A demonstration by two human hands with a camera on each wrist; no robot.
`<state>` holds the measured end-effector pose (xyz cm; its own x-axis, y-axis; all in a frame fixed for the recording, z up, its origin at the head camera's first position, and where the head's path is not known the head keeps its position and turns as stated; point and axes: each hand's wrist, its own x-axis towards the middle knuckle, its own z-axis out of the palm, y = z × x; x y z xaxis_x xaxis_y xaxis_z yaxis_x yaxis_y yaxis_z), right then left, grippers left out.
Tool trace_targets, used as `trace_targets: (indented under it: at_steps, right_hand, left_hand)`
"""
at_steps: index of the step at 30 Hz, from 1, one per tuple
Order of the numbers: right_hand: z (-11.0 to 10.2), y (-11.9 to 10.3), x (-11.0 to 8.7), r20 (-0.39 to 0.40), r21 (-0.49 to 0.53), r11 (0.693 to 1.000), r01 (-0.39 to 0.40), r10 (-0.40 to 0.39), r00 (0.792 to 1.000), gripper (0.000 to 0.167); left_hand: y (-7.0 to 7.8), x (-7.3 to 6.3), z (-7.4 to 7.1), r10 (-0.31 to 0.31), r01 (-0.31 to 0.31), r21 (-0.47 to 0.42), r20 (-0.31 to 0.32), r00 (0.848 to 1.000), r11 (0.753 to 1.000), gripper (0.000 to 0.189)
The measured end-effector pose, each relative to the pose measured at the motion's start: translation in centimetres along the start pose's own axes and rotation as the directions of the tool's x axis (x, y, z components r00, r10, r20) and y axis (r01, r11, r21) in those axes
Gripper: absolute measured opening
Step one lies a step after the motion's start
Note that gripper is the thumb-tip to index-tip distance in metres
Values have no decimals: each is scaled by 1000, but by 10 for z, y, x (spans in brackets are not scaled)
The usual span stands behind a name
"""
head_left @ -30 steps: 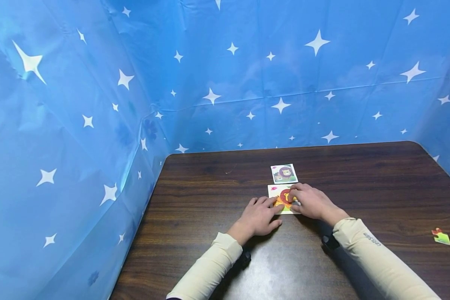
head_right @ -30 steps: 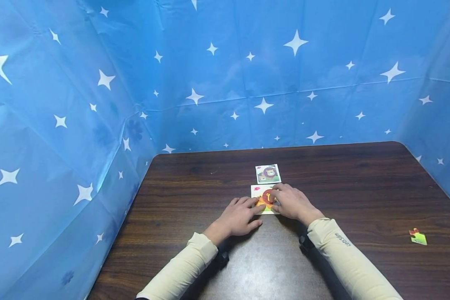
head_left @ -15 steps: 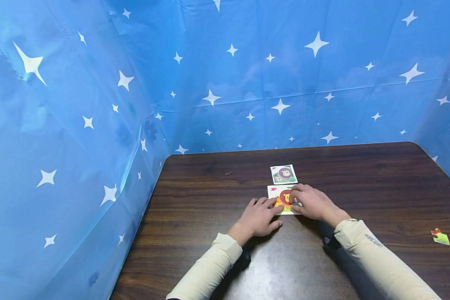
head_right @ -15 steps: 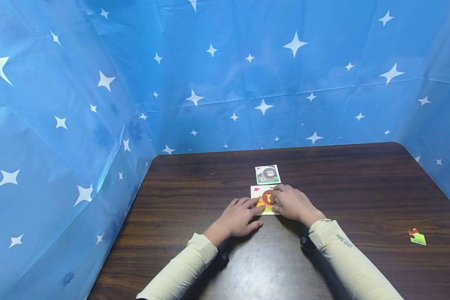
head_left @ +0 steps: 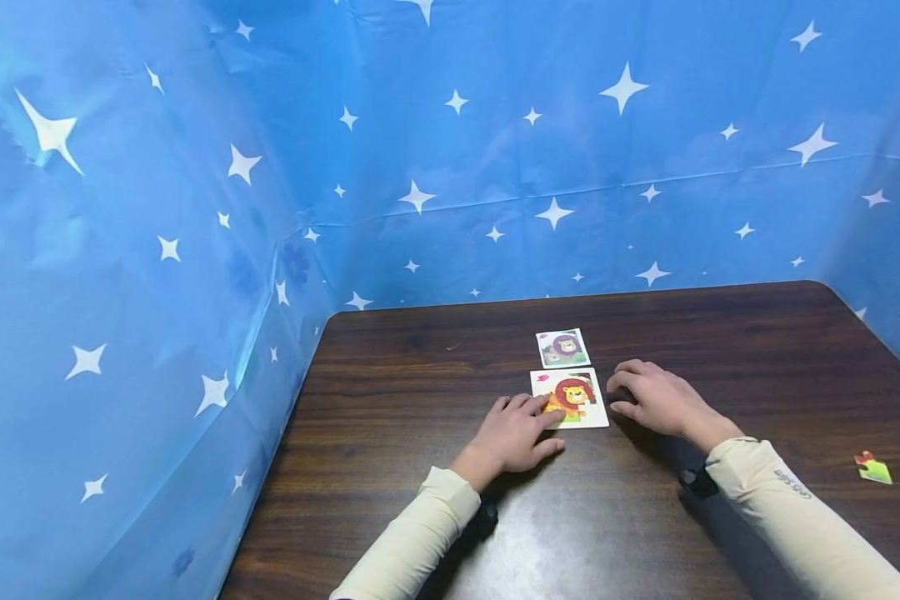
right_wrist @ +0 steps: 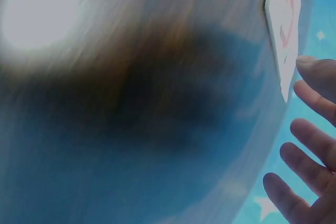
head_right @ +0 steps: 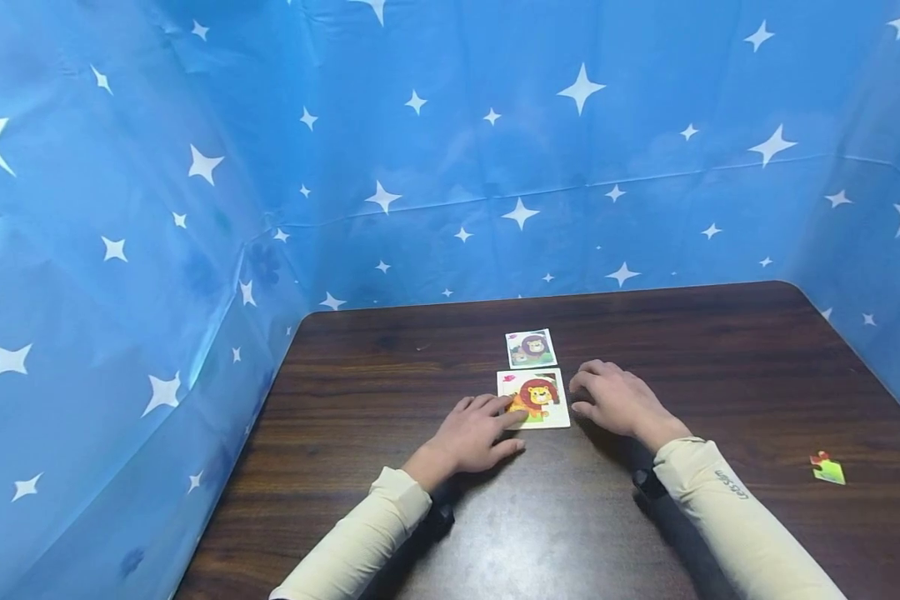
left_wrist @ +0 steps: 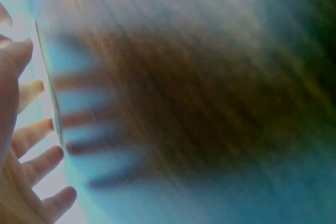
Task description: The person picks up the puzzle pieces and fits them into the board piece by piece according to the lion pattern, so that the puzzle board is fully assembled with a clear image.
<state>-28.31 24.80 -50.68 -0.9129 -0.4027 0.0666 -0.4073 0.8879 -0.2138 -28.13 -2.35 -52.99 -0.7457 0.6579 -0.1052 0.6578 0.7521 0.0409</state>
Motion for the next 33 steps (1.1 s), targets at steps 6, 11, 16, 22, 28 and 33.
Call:
trace_targets:
  at_steps: [6,11,16,22,28,33]
  right_hand:
    - [-14,34,-25,-6,-28,998,-62,61,998,24]
    - [-30,73,-61,-14,-47,986,-163,162,987,28]
    - [-42,108,-96,-31,-66,960,-270,269,963,31]
    - [-48,139,-141,-94,-92,911,-402,394,914,31]
    - [-44,165,-178,-190,-95,892,-442,419,888,29]
    - [-43,175,-194,-202,-81,875,-478,455,867,29]
  left_hand:
    - [0,0,0,12,-12,3,1,1000,1000,53]
    - [2,1,0,17,-17,7,0,1000,1000,53]
    - [2,1,1,11,-11,-2,-15,1000,1000,52]
    - [4,3,0,1,0,21,-38,999,1000,49]
    - [5,6,3,6,-5,20,-54,999,1000,48]
    - [3,3,5,-5,6,16,-65,998,1000,49]
